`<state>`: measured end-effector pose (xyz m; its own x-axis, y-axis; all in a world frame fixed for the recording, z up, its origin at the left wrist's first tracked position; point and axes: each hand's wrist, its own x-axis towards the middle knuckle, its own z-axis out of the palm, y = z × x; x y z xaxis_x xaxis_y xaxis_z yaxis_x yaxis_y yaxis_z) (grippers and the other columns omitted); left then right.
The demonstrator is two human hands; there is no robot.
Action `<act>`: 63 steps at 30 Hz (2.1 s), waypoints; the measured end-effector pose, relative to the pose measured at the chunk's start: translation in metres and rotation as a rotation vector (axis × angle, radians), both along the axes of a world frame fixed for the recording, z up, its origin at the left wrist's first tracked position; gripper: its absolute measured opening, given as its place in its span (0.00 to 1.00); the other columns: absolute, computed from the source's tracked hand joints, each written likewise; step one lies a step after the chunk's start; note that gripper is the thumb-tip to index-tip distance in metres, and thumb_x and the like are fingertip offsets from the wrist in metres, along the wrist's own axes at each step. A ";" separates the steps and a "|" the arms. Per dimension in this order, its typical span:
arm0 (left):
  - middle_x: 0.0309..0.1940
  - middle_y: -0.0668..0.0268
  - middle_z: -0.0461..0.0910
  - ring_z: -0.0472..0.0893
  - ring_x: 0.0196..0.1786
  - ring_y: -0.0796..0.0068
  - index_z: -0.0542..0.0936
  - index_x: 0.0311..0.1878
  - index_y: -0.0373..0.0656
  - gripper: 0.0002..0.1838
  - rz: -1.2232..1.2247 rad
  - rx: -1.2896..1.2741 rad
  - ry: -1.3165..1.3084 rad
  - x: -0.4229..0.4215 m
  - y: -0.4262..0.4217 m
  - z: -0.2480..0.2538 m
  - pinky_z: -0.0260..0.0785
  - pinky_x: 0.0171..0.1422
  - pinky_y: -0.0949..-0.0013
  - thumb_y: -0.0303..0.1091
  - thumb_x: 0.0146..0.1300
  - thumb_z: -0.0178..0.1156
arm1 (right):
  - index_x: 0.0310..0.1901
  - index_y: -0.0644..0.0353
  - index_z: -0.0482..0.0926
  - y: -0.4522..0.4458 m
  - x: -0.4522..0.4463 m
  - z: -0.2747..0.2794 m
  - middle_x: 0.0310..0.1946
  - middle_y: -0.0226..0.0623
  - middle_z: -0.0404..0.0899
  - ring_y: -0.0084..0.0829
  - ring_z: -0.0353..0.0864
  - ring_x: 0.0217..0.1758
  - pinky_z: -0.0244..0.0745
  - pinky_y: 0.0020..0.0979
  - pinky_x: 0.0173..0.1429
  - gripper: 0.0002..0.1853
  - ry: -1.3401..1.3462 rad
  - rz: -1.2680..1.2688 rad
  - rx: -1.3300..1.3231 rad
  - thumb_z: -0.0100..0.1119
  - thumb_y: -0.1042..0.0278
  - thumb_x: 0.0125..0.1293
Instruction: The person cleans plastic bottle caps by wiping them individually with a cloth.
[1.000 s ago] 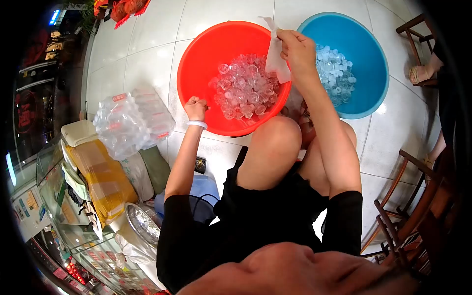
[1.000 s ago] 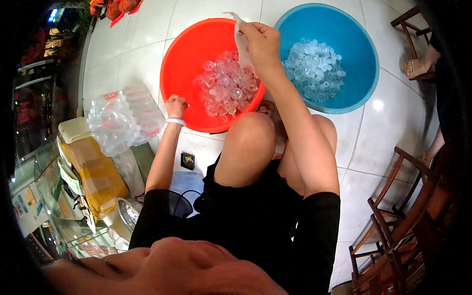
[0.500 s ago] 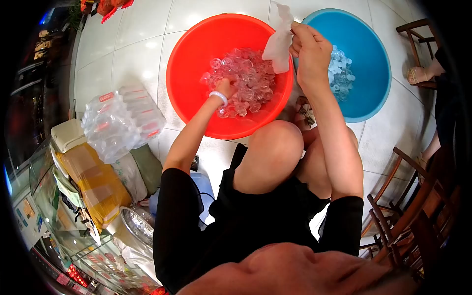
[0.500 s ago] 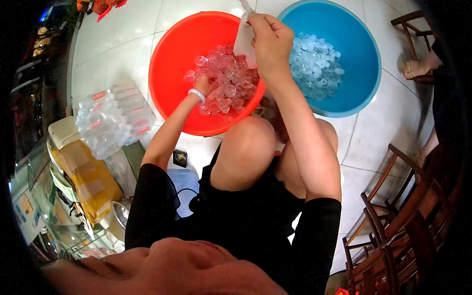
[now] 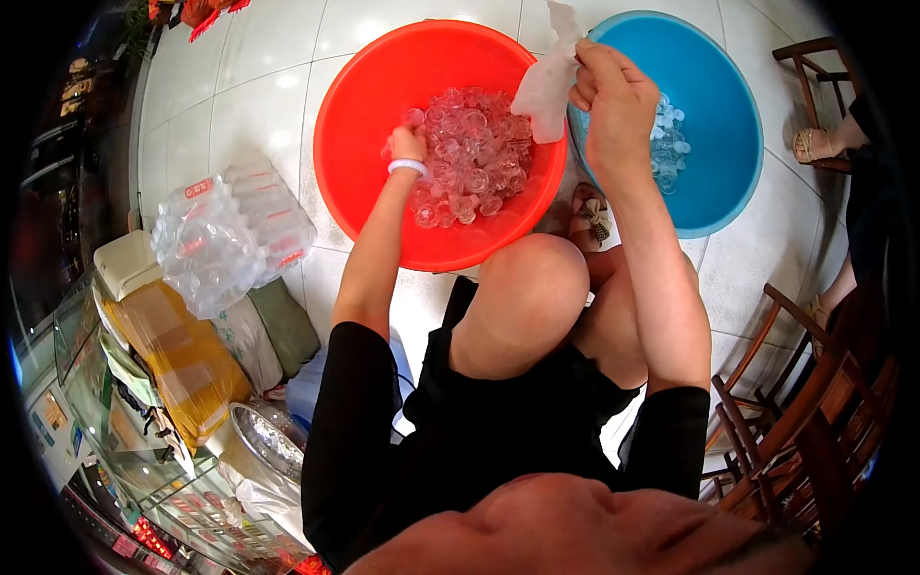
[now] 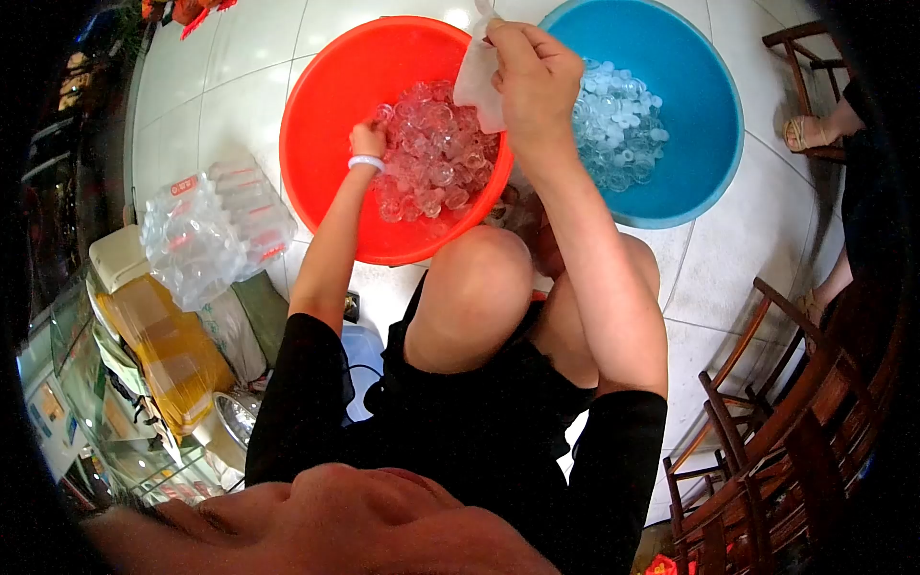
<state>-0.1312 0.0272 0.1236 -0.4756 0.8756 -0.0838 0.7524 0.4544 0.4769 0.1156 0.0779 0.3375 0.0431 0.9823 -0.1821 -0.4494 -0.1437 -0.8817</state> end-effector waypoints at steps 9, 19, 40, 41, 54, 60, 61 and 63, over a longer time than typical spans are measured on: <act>0.19 0.57 0.77 0.76 0.22 0.70 0.79 0.30 0.37 0.08 0.242 0.178 -0.173 -0.018 0.008 -0.010 0.68 0.30 0.66 0.32 0.50 0.59 | 0.25 0.67 0.75 -0.005 -0.004 -0.002 0.12 0.20 0.57 0.13 0.50 0.16 0.48 0.20 0.21 0.07 -0.086 0.014 0.023 0.54 0.71 0.55; 0.15 0.62 0.74 0.72 0.14 0.74 0.77 0.29 0.36 0.09 0.341 0.246 -0.202 -0.049 0.013 -0.038 0.64 0.18 0.70 0.28 0.44 0.64 | 0.28 0.67 0.77 -0.007 -0.005 -0.007 0.14 0.20 0.61 0.12 0.53 0.17 0.50 0.18 0.21 0.08 -0.113 0.029 0.099 0.54 0.70 0.56; 0.40 0.49 0.76 0.76 0.45 0.56 0.77 0.39 0.37 0.28 -0.142 -0.571 0.188 0.023 0.001 -0.039 0.68 0.47 0.59 0.55 0.47 0.56 | 0.28 0.68 0.77 -0.016 -0.014 -0.007 0.15 0.27 0.71 0.15 0.67 0.20 0.63 0.20 0.24 0.12 -0.306 0.107 0.190 0.51 0.66 0.55; 0.40 0.49 0.76 0.76 0.45 0.56 0.77 0.39 0.37 0.28 -0.141 -0.571 0.185 0.024 0.002 -0.041 0.68 0.47 0.59 0.55 0.47 0.56 | 0.28 0.67 0.78 -0.016 -0.015 -0.009 0.16 0.25 0.70 0.13 0.65 0.20 0.60 0.18 0.24 0.11 -0.308 0.096 0.206 0.53 0.66 0.55; 0.31 0.54 0.79 0.79 0.34 0.64 0.78 0.32 0.37 0.21 0.023 -0.361 -0.226 0.018 0.010 -0.022 0.71 0.37 0.65 0.48 0.46 0.61 | 0.28 0.65 0.78 -0.011 -0.018 -0.009 0.15 0.22 0.68 0.12 0.62 0.19 0.56 0.17 0.22 0.09 -0.233 0.103 0.193 0.54 0.67 0.56; 0.27 0.61 0.78 0.74 0.25 0.74 0.75 0.38 0.41 0.16 0.207 -0.192 -1.570 0.013 0.001 0.040 0.67 0.28 0.75 0.44 0.55 0.54 | 0.28 0.65 0.78 -0.011 -0.018 -0.001 0.14 0.22 0.66 0.12 0.61 0.18 0.54 0.17 0.21 0.09 -0.167 0.130 0.164 0.54 0.67 0.56; 0.27 0.62 0.77 0.74 0.25 0.73 0.74 0.40 0.42 0.16 0.216 -0.169 -1.800 0.017 -0.002 0.052 0.67 0.28 0.75 0.44 0.57 0.52 | 0.28 0.65 0.78 -0.011 -0.018 -0.002 0.14 0.22 0.66 0.12 0.61 0.18 0.54 0.17 0.21 0.09 -0.163 0.137 0.171 0.54 0.67 0.56; 0.26 0.62 0.77 0.74 0.25 0.73 0.73 0.40 0.42 0.17 0.263 -0.138 -1.868 0.029 -0.010 0.073 0.67 0.29 0.75 0.46 0.58 0.50 | 0.28 0.65 0.78 -0.011 -0.019 -0.004 0.13 0.20 0.64 0.11 0.58 0.17 0.52 0.17 0.20 0.09 -0.208 0.095 0.165 0.54 0.67 0.56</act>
<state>-0.1019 0.0169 0.1967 0.1939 0.7486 -0.6341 -0.7023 0.5572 0.4431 0.0963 0.0672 0.3333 -0.0310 0.9994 -0.0167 -0.2478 -0.0238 -0.9685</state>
